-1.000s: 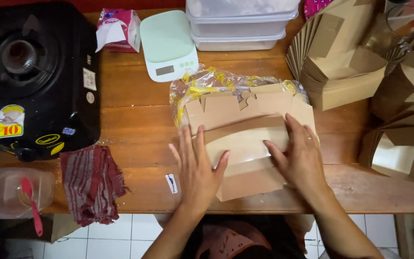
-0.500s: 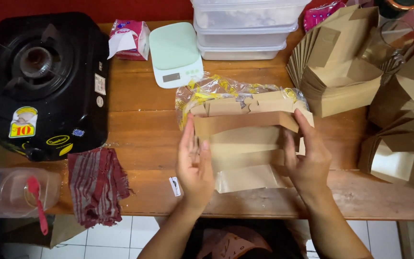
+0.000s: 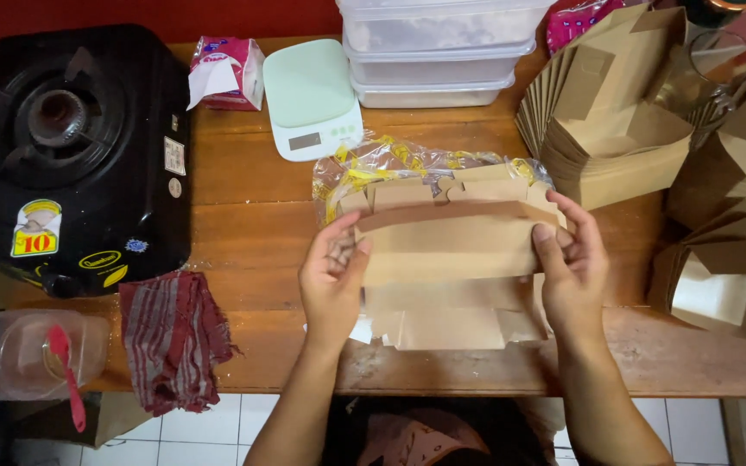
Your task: Assembling cardboard food boxes by folding flat sheets along creases and tucking tabs.
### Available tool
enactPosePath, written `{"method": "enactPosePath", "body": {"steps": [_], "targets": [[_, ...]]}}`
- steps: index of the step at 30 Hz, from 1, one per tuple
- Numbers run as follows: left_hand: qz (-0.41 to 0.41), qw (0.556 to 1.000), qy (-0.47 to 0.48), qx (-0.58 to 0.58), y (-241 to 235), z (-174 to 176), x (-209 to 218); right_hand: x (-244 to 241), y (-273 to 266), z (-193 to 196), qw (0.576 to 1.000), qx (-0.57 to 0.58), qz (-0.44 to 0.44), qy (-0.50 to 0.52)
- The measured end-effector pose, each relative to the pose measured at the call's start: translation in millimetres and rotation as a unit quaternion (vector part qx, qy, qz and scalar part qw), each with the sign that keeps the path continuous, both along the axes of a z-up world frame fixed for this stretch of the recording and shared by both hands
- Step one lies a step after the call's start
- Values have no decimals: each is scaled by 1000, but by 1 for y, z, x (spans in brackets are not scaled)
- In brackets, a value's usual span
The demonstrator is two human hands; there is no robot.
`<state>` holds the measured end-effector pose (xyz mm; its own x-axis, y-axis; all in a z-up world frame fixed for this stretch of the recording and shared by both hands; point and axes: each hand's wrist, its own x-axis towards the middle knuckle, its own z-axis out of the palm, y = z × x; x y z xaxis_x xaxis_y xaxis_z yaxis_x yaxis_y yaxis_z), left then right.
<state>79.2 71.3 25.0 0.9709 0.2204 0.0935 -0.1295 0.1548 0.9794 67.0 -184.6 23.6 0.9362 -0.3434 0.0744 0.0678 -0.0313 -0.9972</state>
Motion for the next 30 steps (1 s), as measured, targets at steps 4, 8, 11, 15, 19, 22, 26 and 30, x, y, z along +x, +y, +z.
{"method": "enactPosePath", "body": {"steps": [4, 8, 11, 15, 19, 22, 26, 30], "targets": [[-91, 977, 57, -181, 7, -8, 8, 5, -8, -21, 999, 36, 21, 23], [-122, 981, 40, -144, 6, 3, 4, 3, 8, 11, 991, -130, -21, -15], [-81, 996, -40, -12, 0, -1, 1, 3, 11, 11, 984, -170, -27, -53], [-19, 963, -191, 190, -19, 32, 1, 5, 4, -16, 977, -180, -45, -102], [20, 939, -235, 251, -26, 35, 1, 0, 15, 3, 938, -301, -87, -147], [16, 950, -220, 223, -29, 35, 0, -5, 22, 2, 903, -381, -98, -174], [-28, 985, -132, 105, -29, 46, -3, -3, 26, 3, 916, -312, -67, -244], [-14, 984, -163, 76, -38, 49, -6, -8, 33, 7, 973, -122, -49, -189]]}}
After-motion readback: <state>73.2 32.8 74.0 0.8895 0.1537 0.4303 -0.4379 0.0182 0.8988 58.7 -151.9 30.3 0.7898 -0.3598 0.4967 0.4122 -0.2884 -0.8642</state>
